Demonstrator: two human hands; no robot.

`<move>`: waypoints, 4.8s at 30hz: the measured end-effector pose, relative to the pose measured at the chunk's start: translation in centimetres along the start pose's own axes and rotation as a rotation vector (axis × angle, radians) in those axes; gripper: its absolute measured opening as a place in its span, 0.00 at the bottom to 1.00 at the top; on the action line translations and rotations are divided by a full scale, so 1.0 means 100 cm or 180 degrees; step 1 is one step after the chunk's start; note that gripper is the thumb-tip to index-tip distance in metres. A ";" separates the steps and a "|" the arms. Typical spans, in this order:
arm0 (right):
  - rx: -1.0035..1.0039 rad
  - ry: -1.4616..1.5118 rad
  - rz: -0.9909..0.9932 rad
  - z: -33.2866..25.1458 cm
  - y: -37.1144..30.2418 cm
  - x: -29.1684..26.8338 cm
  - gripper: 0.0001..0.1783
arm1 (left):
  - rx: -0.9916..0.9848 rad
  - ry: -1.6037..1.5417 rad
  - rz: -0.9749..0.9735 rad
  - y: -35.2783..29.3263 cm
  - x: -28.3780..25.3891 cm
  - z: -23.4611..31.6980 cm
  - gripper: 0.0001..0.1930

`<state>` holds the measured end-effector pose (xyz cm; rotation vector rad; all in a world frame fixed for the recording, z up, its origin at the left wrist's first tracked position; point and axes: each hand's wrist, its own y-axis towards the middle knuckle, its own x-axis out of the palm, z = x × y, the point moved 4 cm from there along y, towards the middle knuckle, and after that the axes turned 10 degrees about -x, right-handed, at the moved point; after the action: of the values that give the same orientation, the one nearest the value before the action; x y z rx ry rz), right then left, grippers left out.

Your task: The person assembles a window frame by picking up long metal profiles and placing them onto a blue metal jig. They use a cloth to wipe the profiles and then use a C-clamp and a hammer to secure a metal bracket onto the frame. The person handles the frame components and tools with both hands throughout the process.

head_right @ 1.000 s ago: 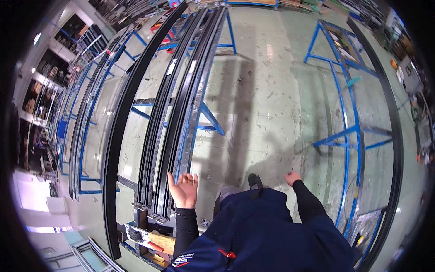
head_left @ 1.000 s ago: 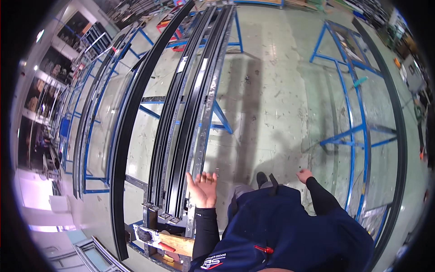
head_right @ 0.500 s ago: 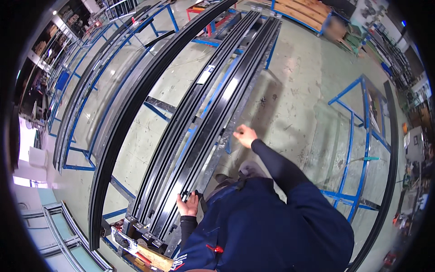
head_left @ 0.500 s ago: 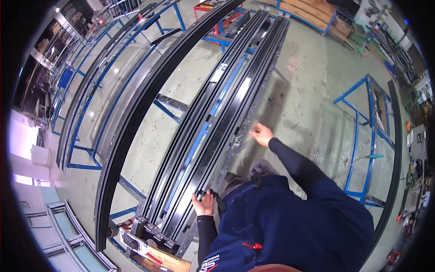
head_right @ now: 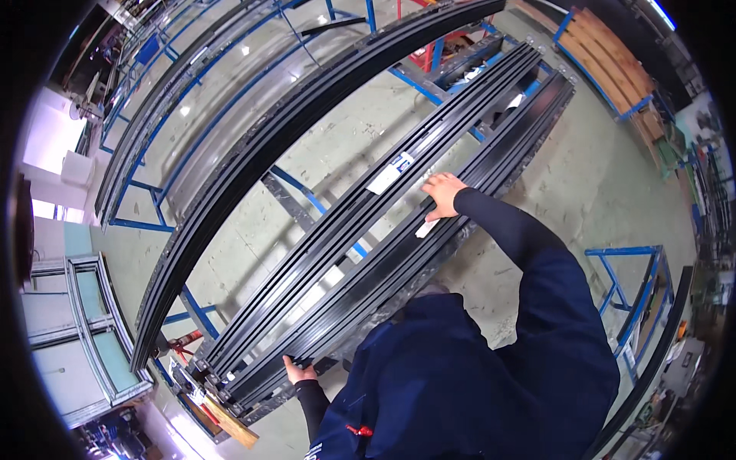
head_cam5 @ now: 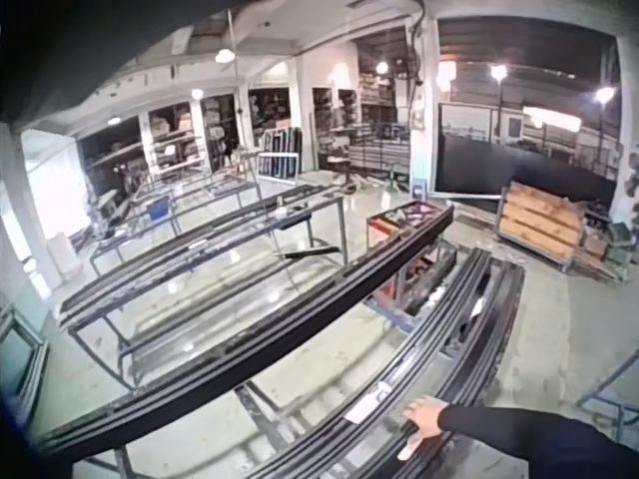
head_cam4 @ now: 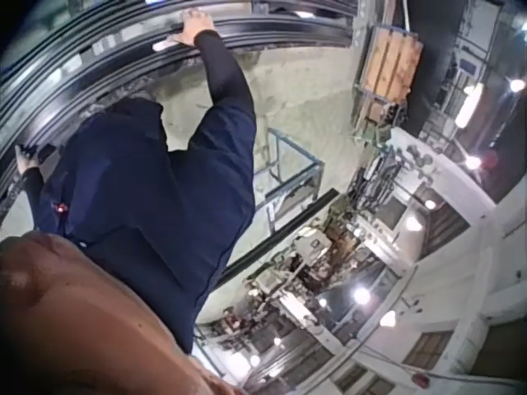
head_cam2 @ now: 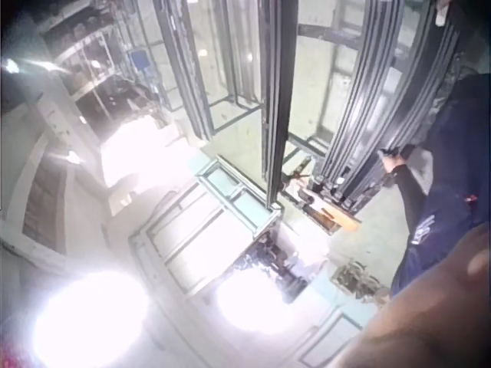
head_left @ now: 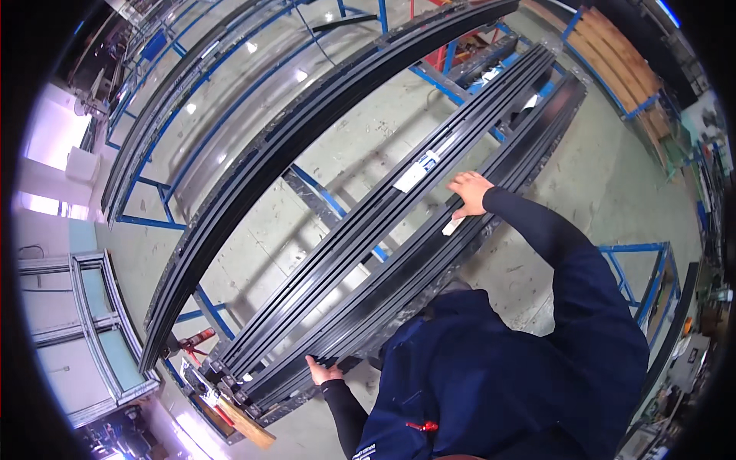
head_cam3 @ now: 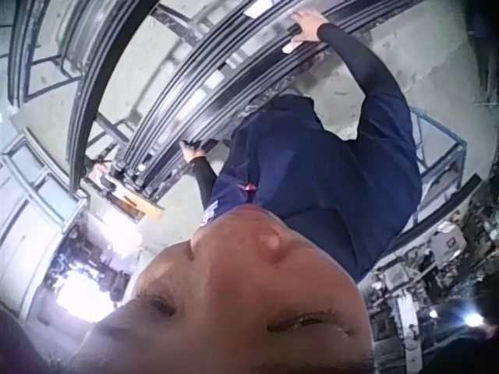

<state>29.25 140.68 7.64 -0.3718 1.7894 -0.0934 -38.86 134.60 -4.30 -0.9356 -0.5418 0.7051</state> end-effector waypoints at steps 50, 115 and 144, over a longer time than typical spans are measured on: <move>-0.0404 -0.0245 0.0454 0.231 0.066 -0.101 0.57 | 0.4135 0.6363 0.0251 -0.118 0.347 -0.009 0.57; 0.0024 -0.0266 0.0286 0.228 0.061 -0.099 0.52 | 0.3855 0.6344 0.0185 -0.093 0.337 -0.005 0.61; -0.0613 -0.0051 0.0470 0.068 -0.073 -0.038 0.35 | 0.0402 0.0911 0.0246 -0.112 0.124 -0.067 0.41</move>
<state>38.00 135.87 11.39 -0.3748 1.8093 0.1867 -22.67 135.78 3.49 -0.9235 -0.2070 0.6530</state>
